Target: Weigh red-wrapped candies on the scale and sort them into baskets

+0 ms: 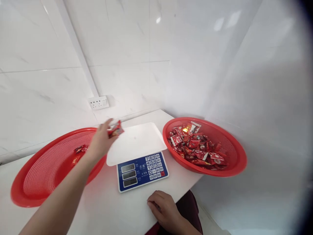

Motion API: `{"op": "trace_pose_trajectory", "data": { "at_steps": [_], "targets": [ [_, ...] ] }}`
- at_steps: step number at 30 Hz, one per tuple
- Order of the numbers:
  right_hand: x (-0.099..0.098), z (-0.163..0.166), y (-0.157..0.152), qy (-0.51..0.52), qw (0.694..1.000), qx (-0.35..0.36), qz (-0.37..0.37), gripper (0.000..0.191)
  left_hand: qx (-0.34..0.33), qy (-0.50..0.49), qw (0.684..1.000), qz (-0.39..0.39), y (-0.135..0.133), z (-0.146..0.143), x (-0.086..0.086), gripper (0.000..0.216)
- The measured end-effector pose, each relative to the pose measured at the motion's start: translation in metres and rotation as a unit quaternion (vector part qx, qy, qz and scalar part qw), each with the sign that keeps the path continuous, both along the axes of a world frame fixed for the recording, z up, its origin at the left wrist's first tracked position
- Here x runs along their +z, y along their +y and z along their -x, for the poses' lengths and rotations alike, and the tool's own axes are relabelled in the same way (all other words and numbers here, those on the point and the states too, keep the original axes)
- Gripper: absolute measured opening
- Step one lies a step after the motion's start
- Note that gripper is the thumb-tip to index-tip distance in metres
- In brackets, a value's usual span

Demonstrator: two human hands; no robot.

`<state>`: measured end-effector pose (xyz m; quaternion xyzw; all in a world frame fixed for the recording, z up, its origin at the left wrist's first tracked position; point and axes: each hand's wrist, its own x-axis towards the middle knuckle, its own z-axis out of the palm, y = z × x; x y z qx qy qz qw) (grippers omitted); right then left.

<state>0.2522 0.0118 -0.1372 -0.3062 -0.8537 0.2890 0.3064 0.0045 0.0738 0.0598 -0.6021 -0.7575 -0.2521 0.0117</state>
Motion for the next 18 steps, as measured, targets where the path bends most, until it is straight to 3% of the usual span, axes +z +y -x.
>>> {"op": "trace_pose_trajectory", "data": {
  "at_steps": [2,4,8,11,13,16,18],
  "targets": [
    [0.001,0.001,-0.001,0.003,1.0,0.0,0.003,0.018,0.063,0.035,0.996,-0.047,-0.021,0.019,0.003,0.065],
    [0.005,0.001,-0.002,0.01,1.0,-0.001,0.028,0.017,0.099,0.065,0.987,-0.106,-0.041,0.028,-0.009,0.065],
    [0.037,-0.017,0.008,0.047,0.995,-0.007,0.091,0.019,0.085,0.017,0.987,-0.136,-0.083,0.015,-0.067,0.05],
    [0.081,-0.049,0.039,0.044,0.996,-0.073,0.019,0.022,0.01,-0.141,0.988,-0.055,-0.106,-0.008,-0.115,0.033],
    [0.111,-0.073,0.071,0.004,0.988,-0.158,-0.003,0.022,-0.023,-0.255,0.967,0.003,-0.112,-0.024,-0.135,0.034],
    [0.138,-0.095,0.117,-0.13,0.961,-0.243,0.028,0.025,-0.035,-0.395,0.917,0.049,-0.11,-0.042,-0.148,0.042],
    [0.143,-0.098,0.138,-0.243,0.948,-0.18,0.099,0.025,-0.049,-0.459,0.885,0.062,-0.106,-0.05,-0.149,0.043]
  ]
}}
